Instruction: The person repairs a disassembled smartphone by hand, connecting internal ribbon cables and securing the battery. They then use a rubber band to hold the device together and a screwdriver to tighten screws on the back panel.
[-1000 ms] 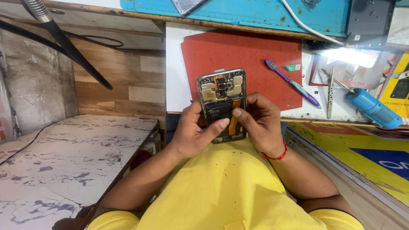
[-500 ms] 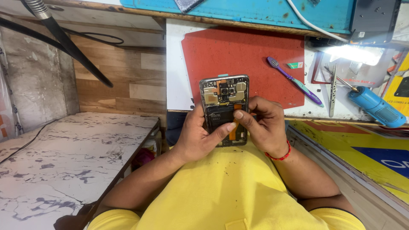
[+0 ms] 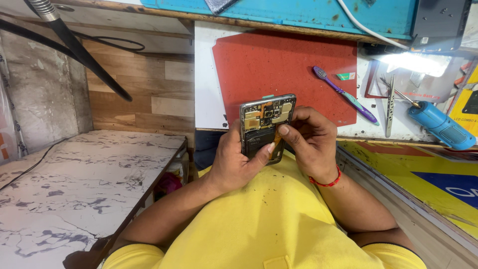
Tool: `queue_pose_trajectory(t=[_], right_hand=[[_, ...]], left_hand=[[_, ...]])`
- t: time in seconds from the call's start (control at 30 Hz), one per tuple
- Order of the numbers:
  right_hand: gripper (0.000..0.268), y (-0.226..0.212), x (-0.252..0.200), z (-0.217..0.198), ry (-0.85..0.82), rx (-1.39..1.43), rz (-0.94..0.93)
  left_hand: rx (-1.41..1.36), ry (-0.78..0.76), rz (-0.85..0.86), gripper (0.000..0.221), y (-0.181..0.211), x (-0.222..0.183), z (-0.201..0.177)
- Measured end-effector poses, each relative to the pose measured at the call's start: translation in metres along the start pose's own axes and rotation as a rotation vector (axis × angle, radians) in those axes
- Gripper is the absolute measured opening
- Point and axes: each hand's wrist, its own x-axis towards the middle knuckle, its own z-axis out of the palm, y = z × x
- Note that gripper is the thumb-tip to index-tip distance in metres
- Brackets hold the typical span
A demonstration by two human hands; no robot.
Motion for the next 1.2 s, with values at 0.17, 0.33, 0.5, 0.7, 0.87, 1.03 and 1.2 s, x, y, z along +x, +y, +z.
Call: queue_pose_trajectory(t=[0.17, 0.33, 0.5, 0.7, 0.87, 1.03, 1.2], right_hand=[[0.015, -0.001, 0.001, -0.004, -0.022, 0.045, 0.015], [0.013, -0.004, 0.002, -0.008, -0.028, 0.011, 0.005], [0.011, -0.004, 0.001, -0.004, 0.004, 0.008, -0.021], [0.012, -0.004, 0.01, -0.007, 0.049, 0.021, -0.062], [0.013, -0.014, 0.035, -0.012, 0.088, -0.005, -0.191], [0.015, -0.033, 0.044, -0.024, 0.079, -0.025, -0.191], [0.018, -0.042, 0.042, -0.034, 0.02, 0.038, -0.226]], left_hand=[[0.041, -0.01, 0.024, 0.042, -0.001, -0.002, -0.001], [0.062, -0.037, 0.03, 0.042, -0.002, -0.002, -0.001], [0.062, -0.049, -0.008, 0.042, -0.001, -0.001, 0.0], [0.106, -0.082, 0.036, 0.042, 0.003, 0.014, 0.001], [0.083, -0.107, 0.087, 0.044, 0.012, 0.048, 0.003], [-0.098, -0.084, 0.104, 0.047, 0.031, 0.064, 0.009], [-0.132, -0.092, 0.13, 0.048, 0.041, 0.062, 0.013]])
